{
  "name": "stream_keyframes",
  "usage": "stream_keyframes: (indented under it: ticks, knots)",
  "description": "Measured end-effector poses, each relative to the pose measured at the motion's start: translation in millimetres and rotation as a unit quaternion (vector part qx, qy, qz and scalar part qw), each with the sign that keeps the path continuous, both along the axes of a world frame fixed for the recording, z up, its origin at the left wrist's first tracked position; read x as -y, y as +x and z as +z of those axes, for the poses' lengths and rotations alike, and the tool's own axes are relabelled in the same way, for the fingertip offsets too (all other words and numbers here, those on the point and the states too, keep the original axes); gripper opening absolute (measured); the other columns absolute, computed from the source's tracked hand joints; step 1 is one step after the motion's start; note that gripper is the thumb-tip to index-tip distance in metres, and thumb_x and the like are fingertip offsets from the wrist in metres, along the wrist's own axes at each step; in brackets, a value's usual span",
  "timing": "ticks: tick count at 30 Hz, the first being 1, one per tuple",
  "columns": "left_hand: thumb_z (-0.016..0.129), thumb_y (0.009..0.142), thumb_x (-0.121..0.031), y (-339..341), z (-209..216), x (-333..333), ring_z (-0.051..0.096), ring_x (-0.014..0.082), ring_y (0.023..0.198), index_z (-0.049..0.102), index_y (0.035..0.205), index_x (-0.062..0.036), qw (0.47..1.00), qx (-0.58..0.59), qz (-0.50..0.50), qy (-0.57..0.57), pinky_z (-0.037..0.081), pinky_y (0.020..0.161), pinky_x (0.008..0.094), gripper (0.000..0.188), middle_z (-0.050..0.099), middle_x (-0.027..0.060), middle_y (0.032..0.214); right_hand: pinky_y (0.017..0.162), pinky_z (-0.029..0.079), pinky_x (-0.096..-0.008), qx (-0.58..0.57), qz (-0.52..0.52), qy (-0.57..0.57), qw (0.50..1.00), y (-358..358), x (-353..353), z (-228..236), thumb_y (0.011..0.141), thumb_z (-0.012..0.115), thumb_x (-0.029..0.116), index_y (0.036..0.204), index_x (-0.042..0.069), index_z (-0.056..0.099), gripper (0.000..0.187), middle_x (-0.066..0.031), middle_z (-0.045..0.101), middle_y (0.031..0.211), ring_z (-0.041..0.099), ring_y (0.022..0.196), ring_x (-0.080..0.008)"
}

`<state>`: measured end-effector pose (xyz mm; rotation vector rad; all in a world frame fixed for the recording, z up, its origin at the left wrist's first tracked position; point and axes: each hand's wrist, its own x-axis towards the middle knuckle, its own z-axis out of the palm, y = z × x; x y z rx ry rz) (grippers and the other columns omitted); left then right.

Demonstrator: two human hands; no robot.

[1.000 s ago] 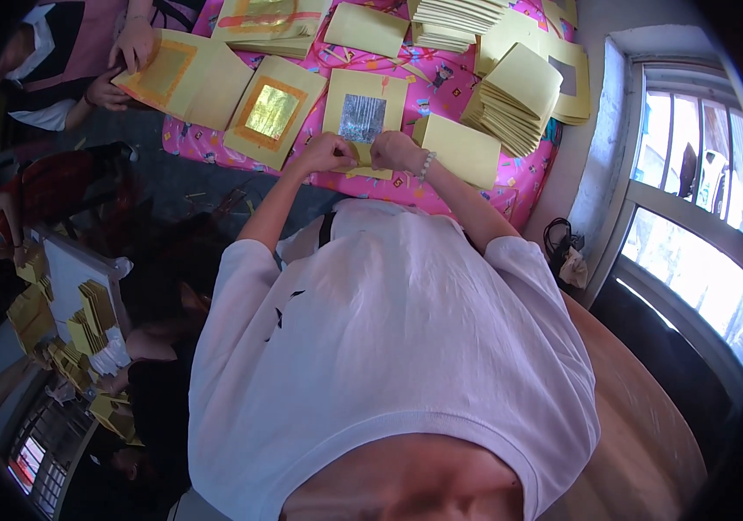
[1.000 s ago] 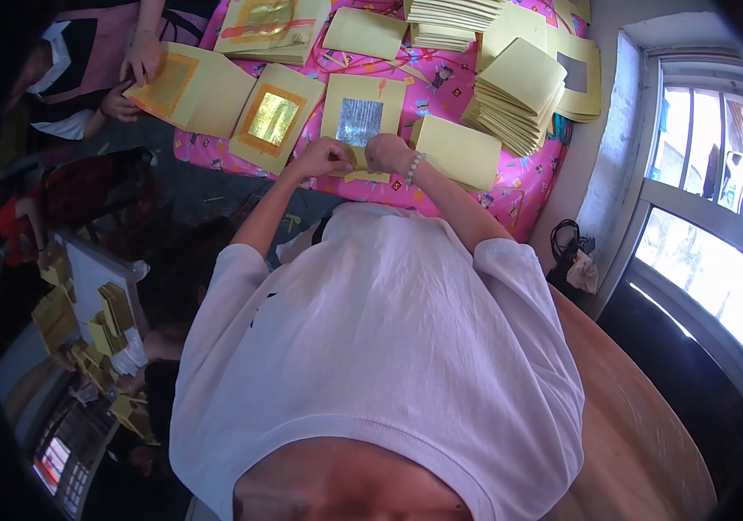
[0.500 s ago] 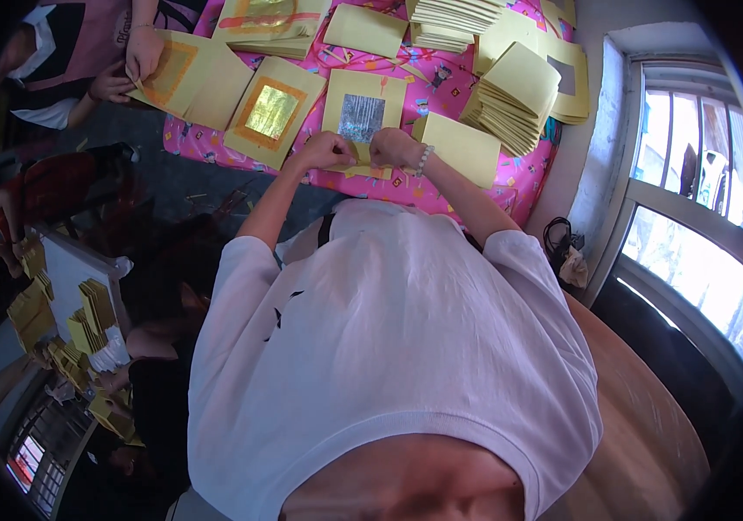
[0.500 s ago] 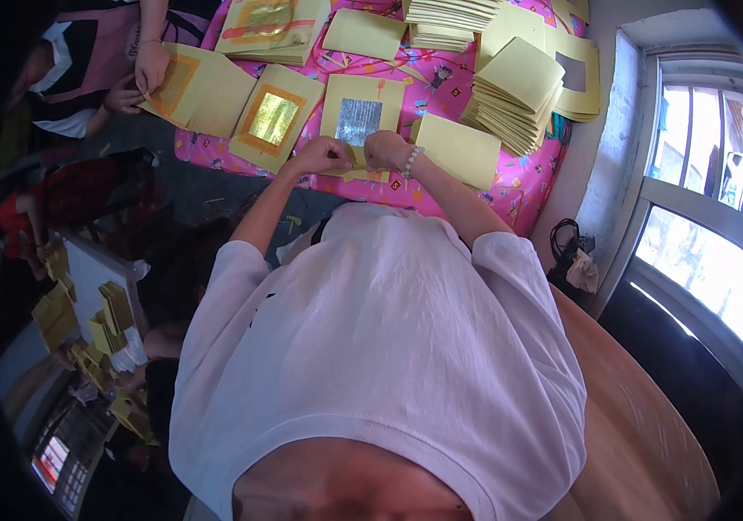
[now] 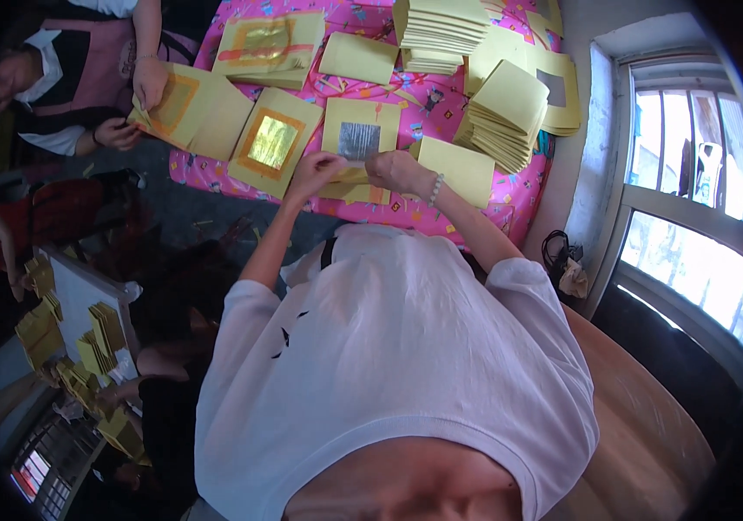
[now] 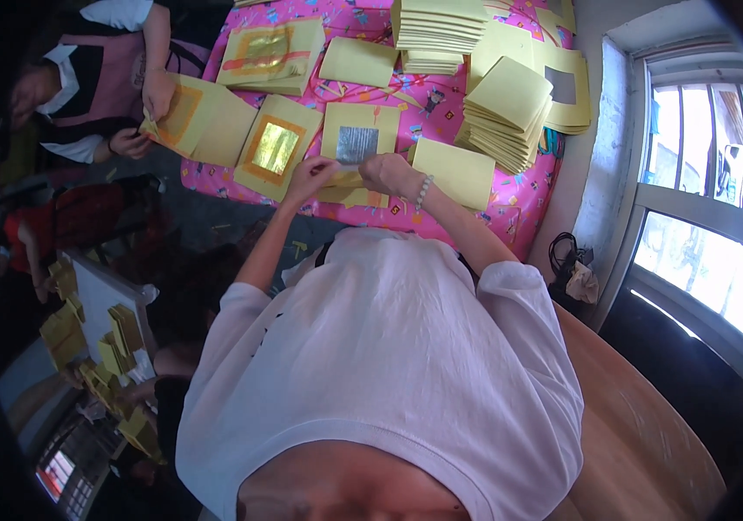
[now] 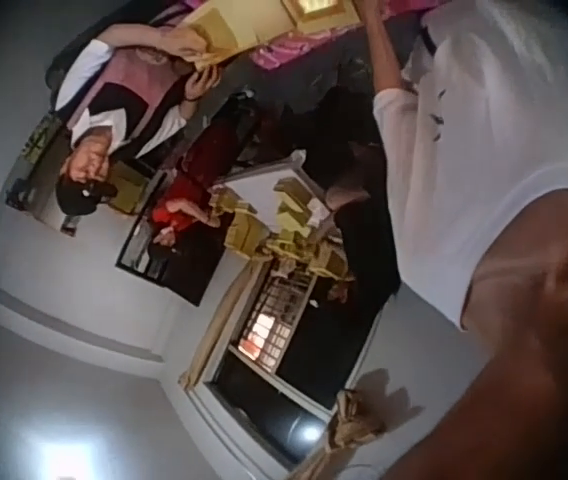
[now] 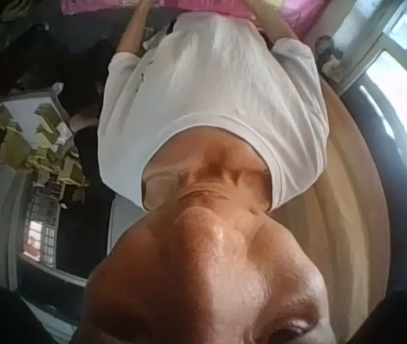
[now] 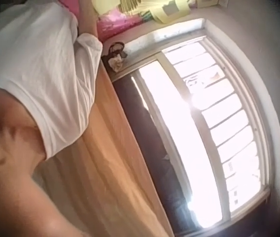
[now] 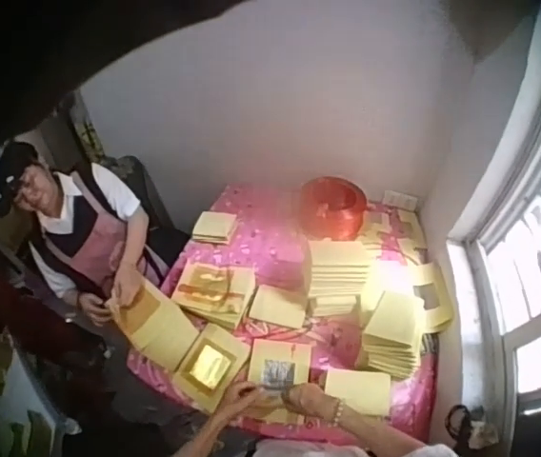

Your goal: Folding and bundling sheets of joss paper using a red ribbon.

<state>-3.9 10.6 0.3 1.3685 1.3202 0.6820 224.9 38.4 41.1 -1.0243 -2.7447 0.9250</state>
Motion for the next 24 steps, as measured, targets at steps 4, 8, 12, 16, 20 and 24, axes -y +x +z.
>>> stream_keyframes:
  ticks: [4,8,12,16,20,24]
  knots:
    - [0.067,0.078,-0.034,-12,8,-18,0.06,0.0131,0.073,0.065,0.09,-0.0032,0.958,0.062,0.179,-0.217,0.047,0.063,0.0268,0.033,0.063,0.0041,0.078,0.067,0.05,-0.0402,-0.009,-0.022,0.051,0.998,4,-6,36,0.077,0.058,0.018,0.079,0.005,0.059,0.013,-0.0112,0.059,0.084,0.06,0.074,-0.03]
    - [0.061,0.079,-0.021,-46,-31,-24,0.062,0.021,0.081,0.056,0.108,-0.0035,0.856,0.267,0.155,-0.415,0.051,0.067,0.0317,0.034,0.063,0.0073,0.094,0.069,0.051,-0.0355,-0.065,-0.034,0.144,0.987,-2,-2,61,0.072,0.063,0.017,0.075,0.009,0.062,0.009,-0.0076,0.058,0.089,0.058,0.086,-0.0257]
    - [0.054,0.074,0.001,-26,-7,-28,0.054,0.0244,0.109,0.032,0.135,-0.0043,0.86,0.365,0.084,-0.345,0.045,0.091,0.0339,0.065,0.051,0.0112,0.122,0.089,0.043,-0.0357,-0.197,-0.244,0.082,0.946,3,13,66,0.077,0.067,0.024,0.109,0.006,0.053,0.039,-0.0171,0.048,0.116,0.05,0.105,-0.0327]
    - [0.052,0.073,0.006,-27,10,-24,0.044,0.0242,0.122,0.02,0.141,-0.0051,0.866,0.379,0.104,-0.31,0.039,0.099,0.0343,0.076,0.042,0.0097,0.134,0.091,0.041,-0.0382,-0.417,-0.49,-0.225,0.732,-3,12,43,0.078,0.069,0.031,0.133,-0.001,0.03,0.075,-0.0248,0.033,0.132,0.039,0.119,-0.0317]
    - [0.05,0.074,0.011,-16,25,-20,0.043,0.0241,0.122,0.002,0.144,-0.0099,0.885,0.361,0.147,-0.257,0.039,0.097,0.0354,0.087,0.039,0.0104,0.136,0.09,0.042,-0.0373,-0.412,-0.501,-0.526,0.55,-1,6,48,0.082,0.063,0.023,0.132,-0.003,0.035,0.063,-0.0191,0.043,0.127,0.047,0.112,-0.0272]
    - [0.051,0.079,0.009,6,41,-20,0.052,0.0203,0.109,-0.006,0.144,-0.0159,0.968,0.212,0.082,-0.104,0.044,0.087,0.0316,0.09,0.046,0.0151,0.129,0.077,0.048,-0.0359,-0.361,-0.409,-0.332,0.77,-3,10,39,0.08,0.052,0.008,0.124,-0.004,0.044,0.047,-0.0227,0.058,0.102,0.06,0.087,-0.0302]
